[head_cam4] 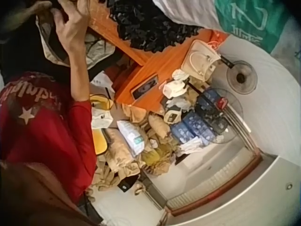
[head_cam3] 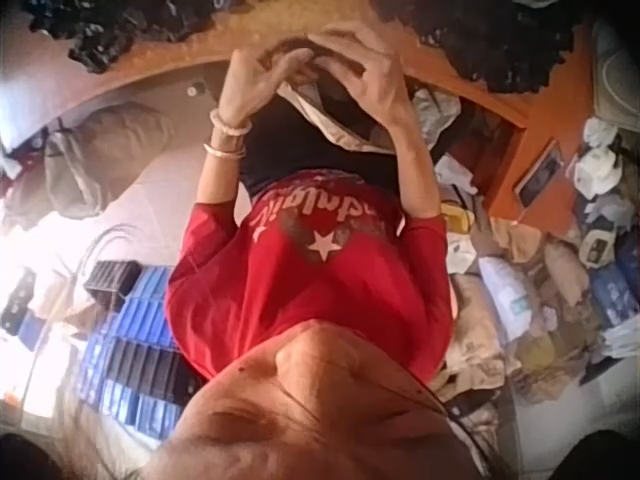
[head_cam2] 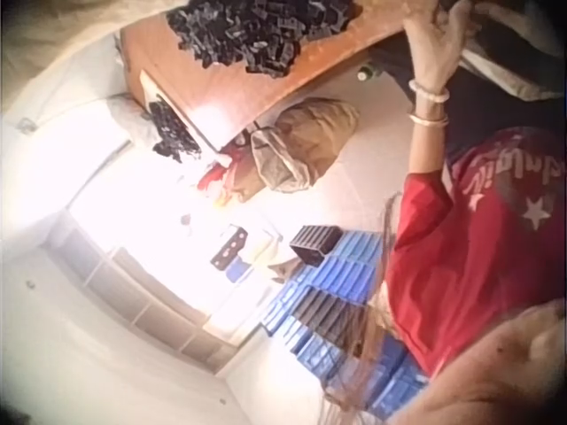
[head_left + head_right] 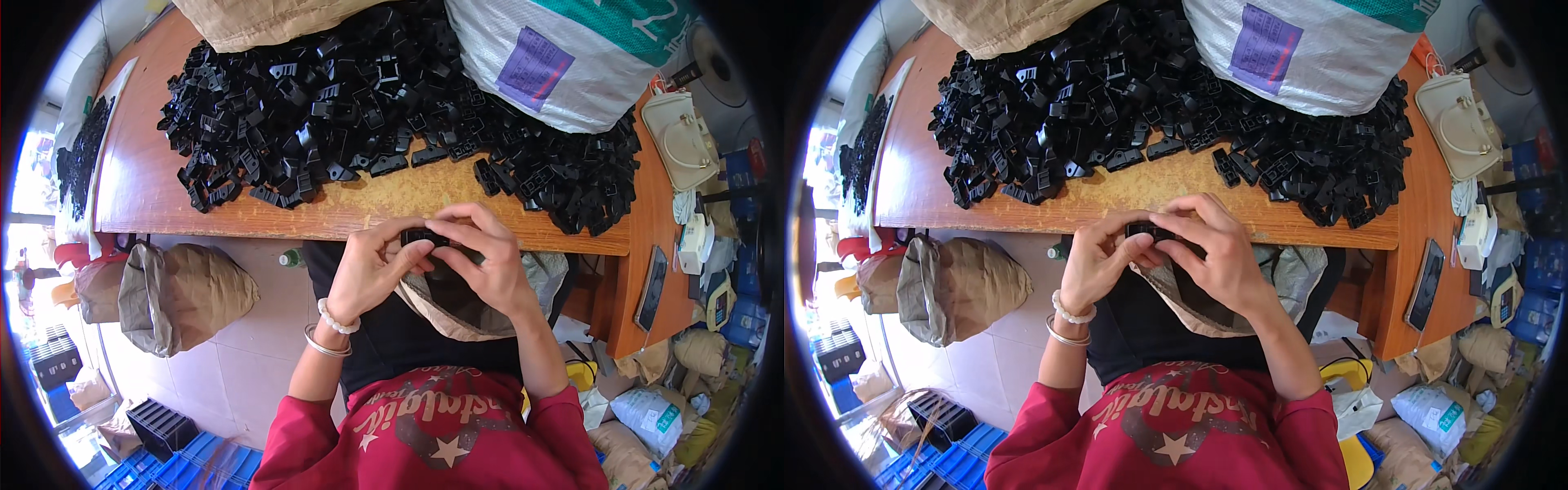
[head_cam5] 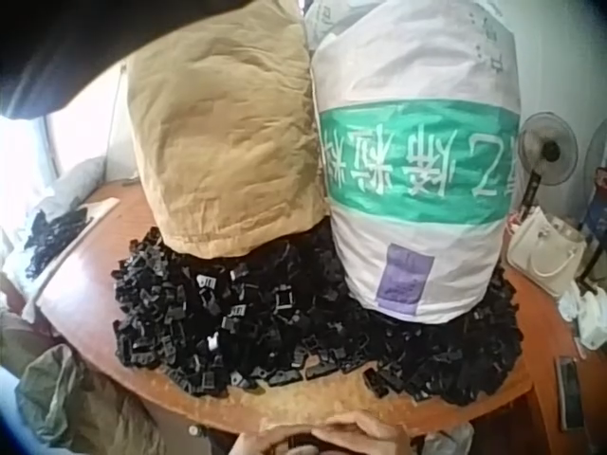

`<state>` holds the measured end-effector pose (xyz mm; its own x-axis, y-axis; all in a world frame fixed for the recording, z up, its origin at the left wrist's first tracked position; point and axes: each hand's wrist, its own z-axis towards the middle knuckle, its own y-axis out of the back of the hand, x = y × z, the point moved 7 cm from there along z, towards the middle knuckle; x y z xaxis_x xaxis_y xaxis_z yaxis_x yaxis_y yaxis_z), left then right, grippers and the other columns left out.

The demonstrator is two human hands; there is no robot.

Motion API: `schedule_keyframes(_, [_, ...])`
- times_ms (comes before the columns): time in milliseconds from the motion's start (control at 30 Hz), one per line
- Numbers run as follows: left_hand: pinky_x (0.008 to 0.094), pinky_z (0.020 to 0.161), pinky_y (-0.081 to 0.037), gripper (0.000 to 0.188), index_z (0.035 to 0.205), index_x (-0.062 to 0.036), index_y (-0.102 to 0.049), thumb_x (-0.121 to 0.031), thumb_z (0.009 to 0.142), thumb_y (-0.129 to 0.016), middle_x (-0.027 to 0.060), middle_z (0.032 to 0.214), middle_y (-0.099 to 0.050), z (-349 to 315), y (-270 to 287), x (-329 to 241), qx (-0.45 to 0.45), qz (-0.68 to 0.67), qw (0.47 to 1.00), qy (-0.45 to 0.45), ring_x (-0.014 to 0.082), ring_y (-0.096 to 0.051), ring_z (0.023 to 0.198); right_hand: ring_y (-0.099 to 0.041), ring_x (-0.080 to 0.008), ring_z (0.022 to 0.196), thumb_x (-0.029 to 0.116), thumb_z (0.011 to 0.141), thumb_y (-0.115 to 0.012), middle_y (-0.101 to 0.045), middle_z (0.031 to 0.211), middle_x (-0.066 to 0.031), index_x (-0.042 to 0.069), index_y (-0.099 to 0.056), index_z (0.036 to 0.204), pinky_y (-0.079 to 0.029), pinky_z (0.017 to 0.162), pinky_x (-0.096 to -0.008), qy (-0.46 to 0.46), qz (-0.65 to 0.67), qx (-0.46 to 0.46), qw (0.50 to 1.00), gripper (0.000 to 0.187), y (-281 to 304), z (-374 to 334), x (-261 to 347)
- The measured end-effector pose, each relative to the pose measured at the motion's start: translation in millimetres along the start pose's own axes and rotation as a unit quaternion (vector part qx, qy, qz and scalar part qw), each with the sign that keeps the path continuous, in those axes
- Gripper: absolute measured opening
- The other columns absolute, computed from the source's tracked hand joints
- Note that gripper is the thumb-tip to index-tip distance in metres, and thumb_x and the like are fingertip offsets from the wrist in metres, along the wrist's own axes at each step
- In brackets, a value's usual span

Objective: Assembling small black plastic components by snapping two pieces together and placing them into a collection bag.

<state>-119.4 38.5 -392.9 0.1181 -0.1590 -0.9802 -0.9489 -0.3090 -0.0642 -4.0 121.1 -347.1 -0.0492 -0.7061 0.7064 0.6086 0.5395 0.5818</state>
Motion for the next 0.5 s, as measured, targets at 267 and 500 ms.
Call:
schedule_keyframes(267, [0.0279, 0.062, -0.052, 0.038, 0.121, -0.0013, -0.051, 0.001, 0.085, -0.064, 0.0145, 0.090, -0.067, 1.6, -14.8, -20.7, -0.026, 0.157, 0.969, -0.188, 0.0192, -0.070, 0.075, -0.063, -0.0236, 0.080, 0.002, 0.080, -0.069, -0.064, 0.093, -0.0127, -0.001, -0.064, 0.108, -0.049, 0.072, -0.0308, -0.134, 0.116, 0.005, 0.984, 0.028, 8.3, -12.1, -17.0])
schedule_keyframes(500, [0.0389, 0.050, -0.045, 0.038, 0.122, -0.0017, -0.050, -0.017, 0.089, -0.061, 0.0146, 0.074, -0.064, 35.2, 19.8, -26.2, -0.234, 0.545, 0.784, -0.183, 0.0309, -0.061, 0.058, -0.061, -0.0251, 0.071, 0.005, 0.083, -0.067, -0.063, 0.084, -0.0123, -0.002, -0.067, 0.093, -0.048, 0.062, -0.0335, -0.165, -0.048, -0.052, 0.984, 0.012, 32.7, 1.2, -27.6])
